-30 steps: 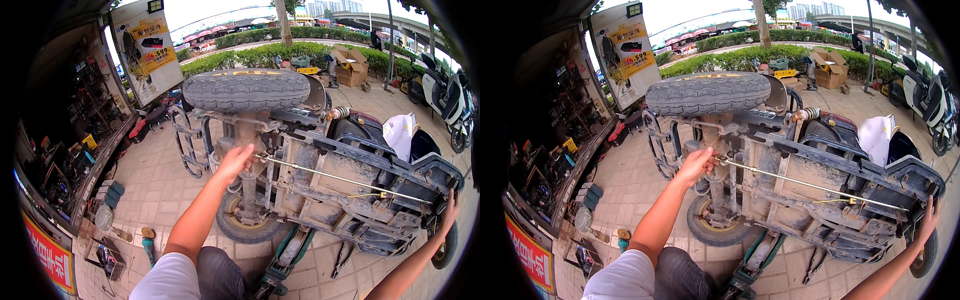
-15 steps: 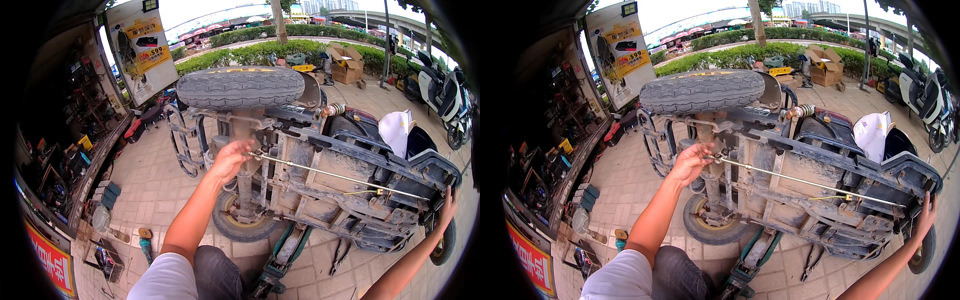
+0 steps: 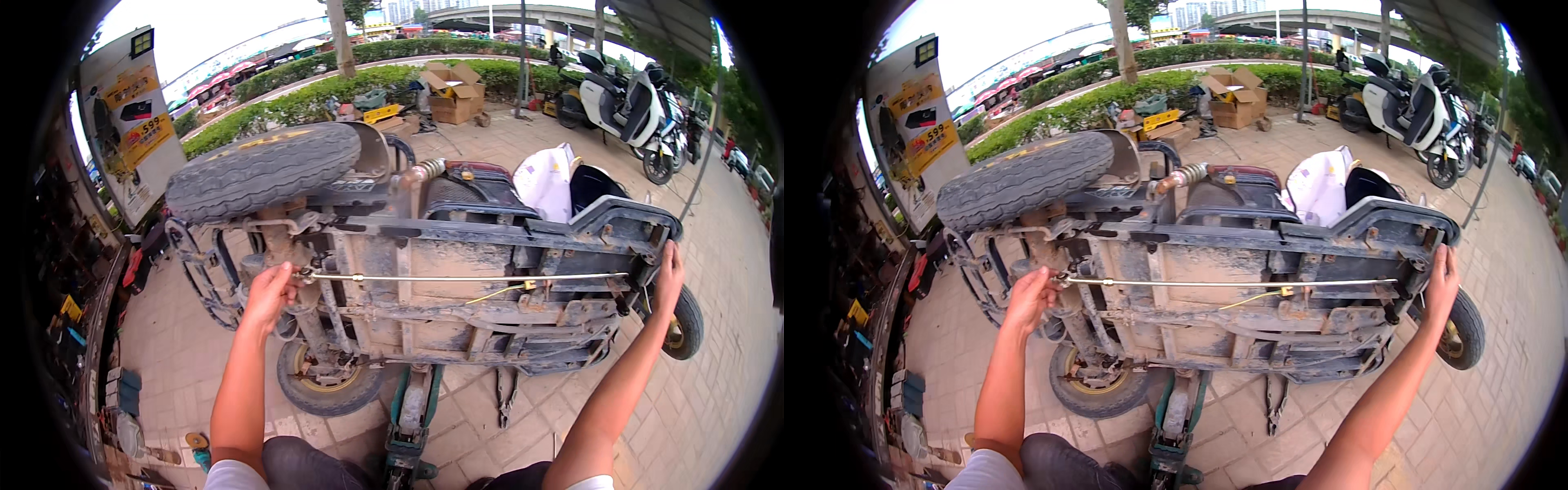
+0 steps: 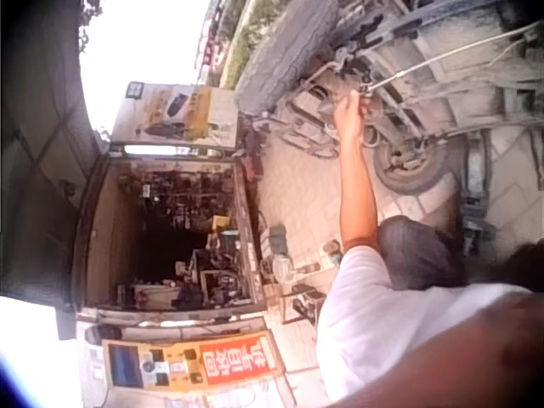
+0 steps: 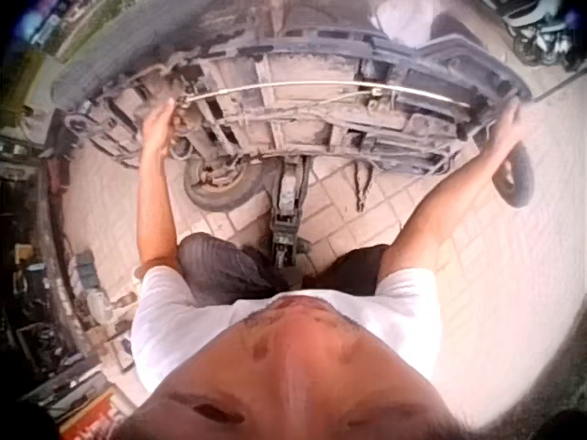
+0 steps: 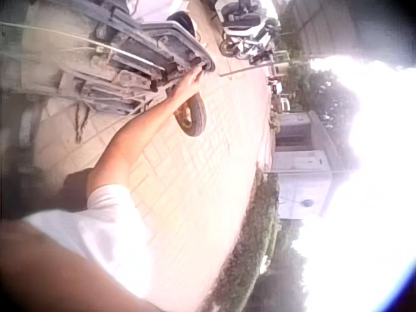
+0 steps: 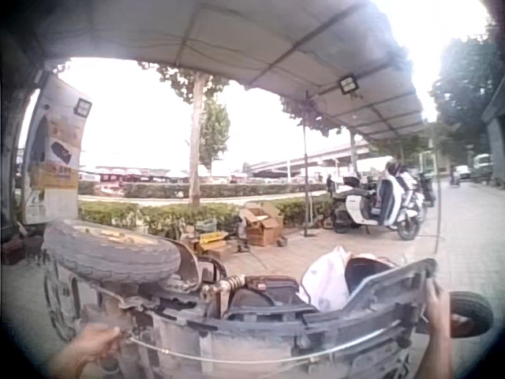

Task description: The person works on the undercarriage of an overturned three-wheeled vehicle, using a long metal rod to manipulate a cable or linkage. They thread the rod through the frame and use a wrench to tighten a nut on the rod, securing the assembly.

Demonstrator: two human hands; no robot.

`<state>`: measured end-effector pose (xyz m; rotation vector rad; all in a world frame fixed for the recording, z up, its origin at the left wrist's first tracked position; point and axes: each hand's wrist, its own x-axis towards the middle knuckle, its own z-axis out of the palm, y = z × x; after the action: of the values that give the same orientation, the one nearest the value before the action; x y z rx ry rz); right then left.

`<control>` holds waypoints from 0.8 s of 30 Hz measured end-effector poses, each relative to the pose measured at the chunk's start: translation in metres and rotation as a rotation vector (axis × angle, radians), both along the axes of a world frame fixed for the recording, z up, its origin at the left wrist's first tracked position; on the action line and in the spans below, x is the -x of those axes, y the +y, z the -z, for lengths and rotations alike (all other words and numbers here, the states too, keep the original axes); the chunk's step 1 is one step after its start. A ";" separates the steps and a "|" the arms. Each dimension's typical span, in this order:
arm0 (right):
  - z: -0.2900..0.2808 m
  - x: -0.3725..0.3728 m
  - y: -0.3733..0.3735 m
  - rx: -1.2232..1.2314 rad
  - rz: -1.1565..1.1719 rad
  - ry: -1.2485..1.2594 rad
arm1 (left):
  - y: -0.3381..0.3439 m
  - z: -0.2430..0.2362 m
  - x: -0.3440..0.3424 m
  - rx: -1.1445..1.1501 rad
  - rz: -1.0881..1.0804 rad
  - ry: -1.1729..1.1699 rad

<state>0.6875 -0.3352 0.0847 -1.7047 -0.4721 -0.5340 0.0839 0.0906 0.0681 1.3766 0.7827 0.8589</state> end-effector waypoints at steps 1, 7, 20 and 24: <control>-0.002 0.006 0.000 -0.007 -0.004 -0.003 | 0.001 0.002 0.000 -0.057 0.009 0.085; -0.015 0.031 0.013 -0.066 0.025 0.010 | 0.010 0.009 0.014 -0.040 0.095 -0.292; -0.023 0.042 0.012 0.108 0.192 -0.018 | 0.013 0.005 0.001 0.031 -0.032 -0.075; -0.008 0.032 0.020 0.103 0.177 0.007 | -0.003 -0.011 0.005 0.043 -0.127 -0.033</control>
<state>0.6555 -0.3156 0.0932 -1.8579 -0.3502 -0.6406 0.0786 0.0873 0.0794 1.2823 0.8654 0.9561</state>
